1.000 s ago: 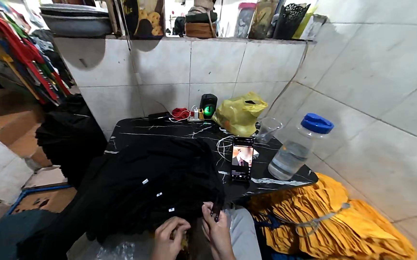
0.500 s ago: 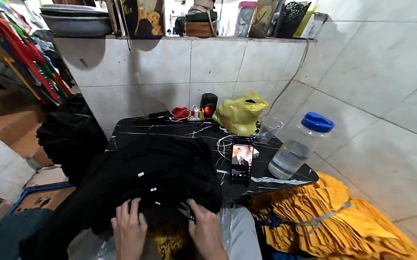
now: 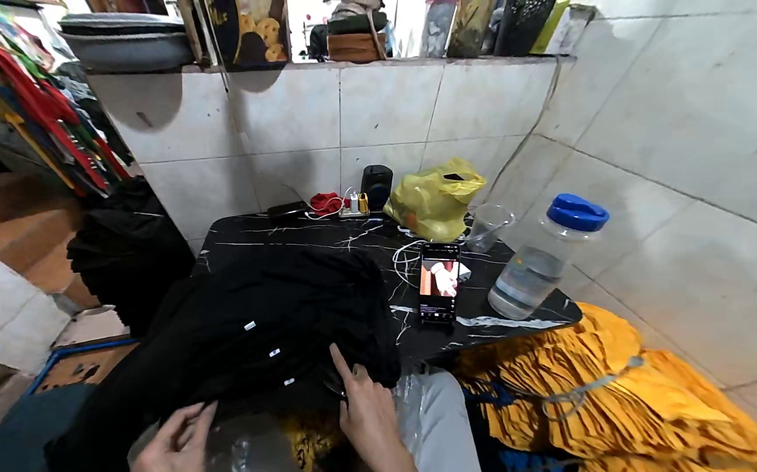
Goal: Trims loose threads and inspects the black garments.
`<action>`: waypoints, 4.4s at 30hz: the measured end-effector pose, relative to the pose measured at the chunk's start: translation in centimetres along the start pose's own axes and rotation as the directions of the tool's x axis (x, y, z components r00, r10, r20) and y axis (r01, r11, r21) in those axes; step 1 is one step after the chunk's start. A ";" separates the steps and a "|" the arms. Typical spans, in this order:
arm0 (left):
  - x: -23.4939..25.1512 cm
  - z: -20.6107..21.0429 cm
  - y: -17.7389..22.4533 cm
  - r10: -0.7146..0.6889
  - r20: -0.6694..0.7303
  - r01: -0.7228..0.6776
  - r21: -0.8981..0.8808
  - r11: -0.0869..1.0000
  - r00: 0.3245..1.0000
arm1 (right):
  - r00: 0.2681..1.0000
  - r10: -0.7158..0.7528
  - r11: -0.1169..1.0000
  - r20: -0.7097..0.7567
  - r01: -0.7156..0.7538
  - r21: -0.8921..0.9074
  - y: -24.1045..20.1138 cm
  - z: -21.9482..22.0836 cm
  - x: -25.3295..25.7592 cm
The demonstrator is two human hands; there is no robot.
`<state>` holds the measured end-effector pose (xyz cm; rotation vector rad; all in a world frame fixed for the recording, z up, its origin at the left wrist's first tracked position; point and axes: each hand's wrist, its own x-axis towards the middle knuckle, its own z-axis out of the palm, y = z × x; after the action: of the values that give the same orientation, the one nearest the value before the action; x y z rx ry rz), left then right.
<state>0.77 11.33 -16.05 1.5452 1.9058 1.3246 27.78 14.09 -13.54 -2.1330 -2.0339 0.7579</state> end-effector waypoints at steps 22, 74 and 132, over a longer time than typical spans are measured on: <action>-1.9 2.7 4.3 -0.095 0.232 0.196 -0.466 0.863 0.968 | 0.794 -0.214 0.835 -0.569 0.451 0.315 10.7 0.1 1.0; -3.6 3.4 1.2 0.233 0.071 -0.184 -0.415 0.891 0.970 | 0.644 -0.494 0.543 -0.584 0.754 0.370 -4.2 7.7 0.9; -3.6 2.8 0.8 0.192 0.002 -0.168 -0.473 0.865 0.981 | 0.741 -0.583 0.396 -0.334 0.618 0.679 -2.7 8.1 1.6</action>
<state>4.55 9.29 -17.76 1.5012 1.2930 1.6600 21.93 13.77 -20.00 -0.8207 -1.7538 1.1263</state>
